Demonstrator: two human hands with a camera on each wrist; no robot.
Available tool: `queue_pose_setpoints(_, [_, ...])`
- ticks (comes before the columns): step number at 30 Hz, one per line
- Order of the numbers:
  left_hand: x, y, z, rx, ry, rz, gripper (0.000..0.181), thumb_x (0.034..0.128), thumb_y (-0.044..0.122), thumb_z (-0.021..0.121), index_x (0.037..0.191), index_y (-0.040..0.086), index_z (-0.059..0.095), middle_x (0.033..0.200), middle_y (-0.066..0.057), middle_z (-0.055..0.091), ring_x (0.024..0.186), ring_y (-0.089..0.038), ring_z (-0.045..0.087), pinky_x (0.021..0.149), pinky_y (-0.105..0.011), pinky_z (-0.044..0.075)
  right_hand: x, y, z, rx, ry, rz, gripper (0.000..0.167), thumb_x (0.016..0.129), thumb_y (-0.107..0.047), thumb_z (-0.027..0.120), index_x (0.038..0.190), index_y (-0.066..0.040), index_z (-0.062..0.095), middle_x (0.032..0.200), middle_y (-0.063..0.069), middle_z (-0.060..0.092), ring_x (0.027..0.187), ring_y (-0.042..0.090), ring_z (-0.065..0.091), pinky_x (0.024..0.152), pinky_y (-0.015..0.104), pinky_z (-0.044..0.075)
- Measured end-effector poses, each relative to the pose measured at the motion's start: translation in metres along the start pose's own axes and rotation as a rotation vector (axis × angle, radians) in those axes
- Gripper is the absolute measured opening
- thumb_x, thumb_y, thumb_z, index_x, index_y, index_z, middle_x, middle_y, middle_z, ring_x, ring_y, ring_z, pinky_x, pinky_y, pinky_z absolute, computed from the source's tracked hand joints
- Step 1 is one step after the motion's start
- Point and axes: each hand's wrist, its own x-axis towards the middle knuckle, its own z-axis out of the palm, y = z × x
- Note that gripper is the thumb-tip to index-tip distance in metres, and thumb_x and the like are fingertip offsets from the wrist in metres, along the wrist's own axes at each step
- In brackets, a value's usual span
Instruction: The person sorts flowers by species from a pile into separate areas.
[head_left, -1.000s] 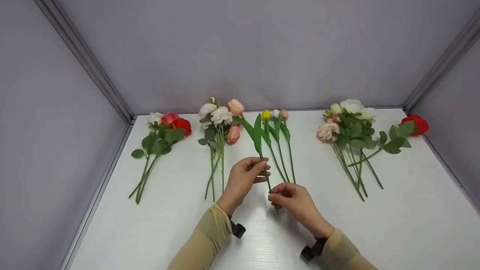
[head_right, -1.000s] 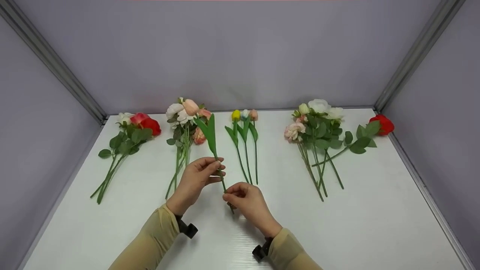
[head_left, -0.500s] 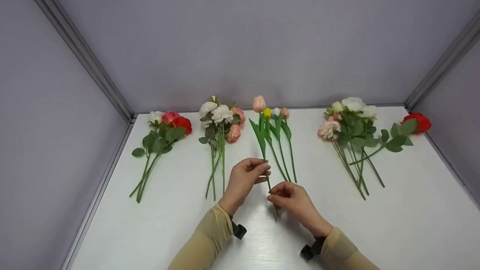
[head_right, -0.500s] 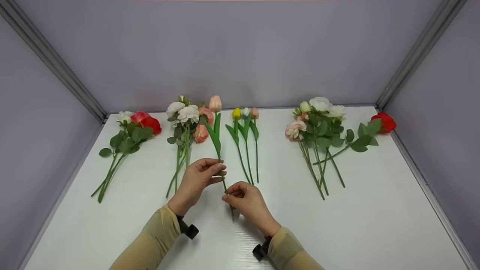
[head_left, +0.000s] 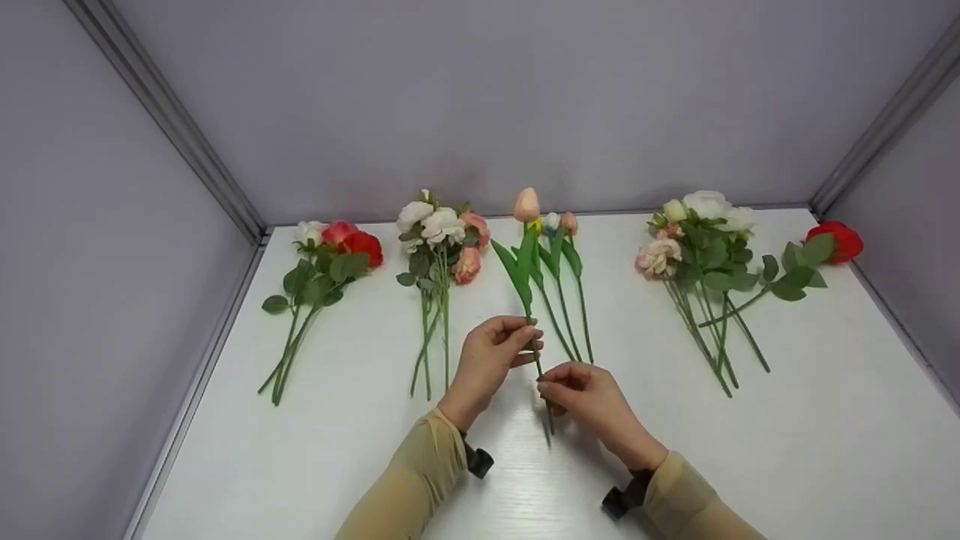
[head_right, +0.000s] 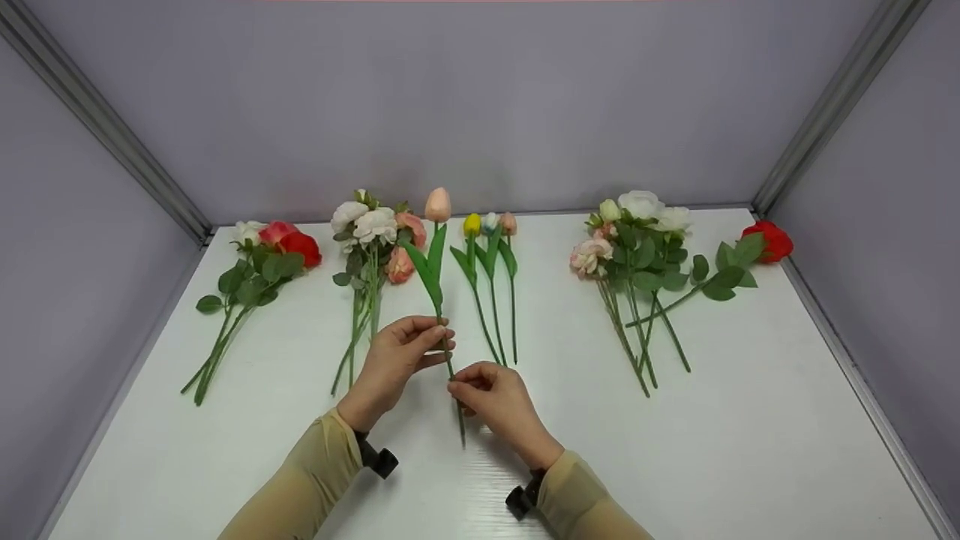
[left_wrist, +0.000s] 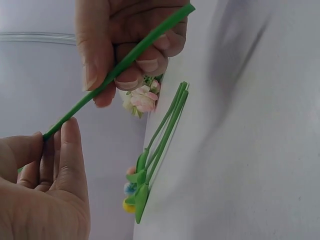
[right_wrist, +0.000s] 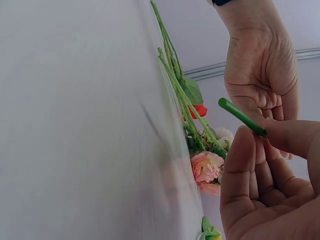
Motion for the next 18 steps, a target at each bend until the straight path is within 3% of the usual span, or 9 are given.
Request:
queue_pose_setpoints(13, [-0.0008, -0.0021, 0.0062, 0.028, -0.023, -0.011, 0.023, 0.0999, 0.014, 0.069, 0.118, -0.001, 0.068, 0.107, -0.015, 0.072, 0.1, -0.026, 0.072, 0.085, -0.038, 0.06, 0.0, 0.0006, -0.0085, -0.058, -0.034, -0.017, 0.019, 0.091, -0.018, 0.08, 0.098, -0.002, 0.075, 0.087, 0.011, 0.073, 0.076, 0.023, 0.068, 0.068, 0.033, 0.058])
queue_pose_setpoints(18, [-0.0007, -0.0019, 0.0076, 0.024, -0.034, -0.015, 0.022, 0.1003, 0.013, 0.068, 0.118, -0.001, 0.068, 0.107, -0.016, 0.072, 0.099, -0.025, 0.072, 0.084, -0.038, 0.061, -0.0004, 0.0022, -0.0094, -0.031, -0.015, -0.014, 0.02, 0.09, -0.017, 0.08, 0.099, -0.001, 0.074, 0.087, 0.012, 0.073, 0.076, 0.023, 0.068, 0.069, 0.032, 0.058])
